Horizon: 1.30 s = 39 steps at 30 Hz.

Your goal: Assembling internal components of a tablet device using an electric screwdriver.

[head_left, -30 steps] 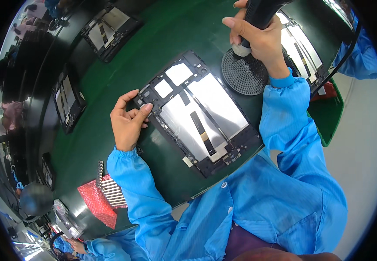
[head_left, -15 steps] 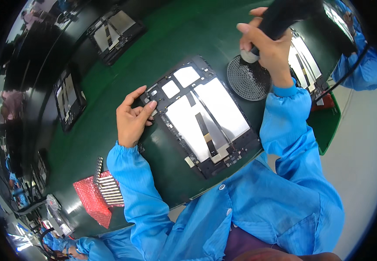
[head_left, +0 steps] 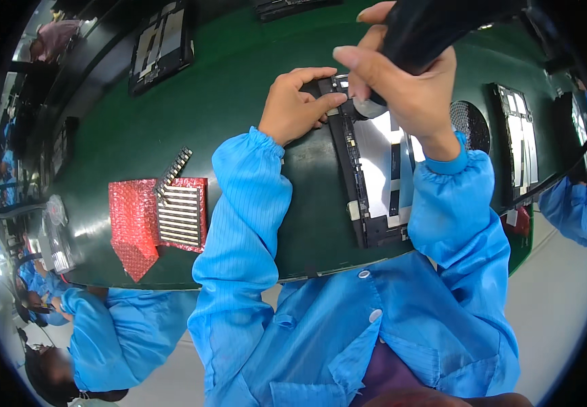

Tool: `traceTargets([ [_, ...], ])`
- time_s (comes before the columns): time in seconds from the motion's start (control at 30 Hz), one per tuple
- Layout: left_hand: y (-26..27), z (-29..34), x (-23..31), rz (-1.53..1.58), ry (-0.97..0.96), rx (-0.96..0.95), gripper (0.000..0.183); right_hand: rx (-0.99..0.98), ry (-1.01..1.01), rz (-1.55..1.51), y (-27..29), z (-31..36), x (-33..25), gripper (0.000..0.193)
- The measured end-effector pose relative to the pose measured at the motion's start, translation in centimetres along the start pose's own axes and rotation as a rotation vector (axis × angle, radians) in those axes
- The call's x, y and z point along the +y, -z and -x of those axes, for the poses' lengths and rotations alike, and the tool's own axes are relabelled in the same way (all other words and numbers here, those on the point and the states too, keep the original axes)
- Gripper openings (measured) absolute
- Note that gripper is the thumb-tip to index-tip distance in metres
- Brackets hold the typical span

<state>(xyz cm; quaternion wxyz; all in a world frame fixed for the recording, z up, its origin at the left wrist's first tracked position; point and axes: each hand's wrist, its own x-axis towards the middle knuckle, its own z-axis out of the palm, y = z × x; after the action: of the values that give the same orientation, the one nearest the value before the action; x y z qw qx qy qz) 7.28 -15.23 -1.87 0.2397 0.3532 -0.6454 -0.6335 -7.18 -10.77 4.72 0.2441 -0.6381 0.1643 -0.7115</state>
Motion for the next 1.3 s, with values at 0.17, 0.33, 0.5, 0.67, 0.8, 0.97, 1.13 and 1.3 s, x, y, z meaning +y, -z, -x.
traceTargets([
  [0.17, -0.1, 0.3, 0.3, -0.048, -0.011, 0.018, 0.038, 0.094, -0.419, 0.228, -1.2, 1.7, -2.0, 0.033],
  [0.33, -0.2, 0.7, 0.0, -0.09, -0.052, 0.032, 0.037, 0.059, -0.417, 0.253, -1.8, 2.3, -2.1, 0.034],
  [0.5, -0.3, 0.6, 0.1, -0.106, -0.071, 0.035, 0.034, 0.066, -0.441, 0.257, -1.9, 2.3, -2.0, 0.036],
  [0.67, -0.1, 0.1, -0.1, -0.108, -0.083, 0.023, 0.032, 0.077, -0.466, 0.242, -1.8, 2.0, -1.9, 0.036],
  [0.8, -0.1, -0.1, -0.4, -0.091, -0.095, 0.026, 0.032, 0.04, -0.443, 0.271, -1.6, 2.0, -1.6, 0.037],
  [0.97, 0.1, -0.6, -1.2, -0.012, -0.102, 0.001, 0.035, 0.019, -0.409, 0.264, -1.4, 2.5, -1.5, 0.035],
  [1.13, 0.2, -1.4, -3.4, 0.009, -0.351, -0.006, 0.038, -0.051, -0.46, 0.282, -1.8, 3.0, -2.0, 0.036],
  [1.3, -0.1, -0.5, -1.6, -0.019, -0.259, 0.014, 0.04, -0.04, -0.523, 0.216, -1.5, 3.2, -2.3, 0.036],
])
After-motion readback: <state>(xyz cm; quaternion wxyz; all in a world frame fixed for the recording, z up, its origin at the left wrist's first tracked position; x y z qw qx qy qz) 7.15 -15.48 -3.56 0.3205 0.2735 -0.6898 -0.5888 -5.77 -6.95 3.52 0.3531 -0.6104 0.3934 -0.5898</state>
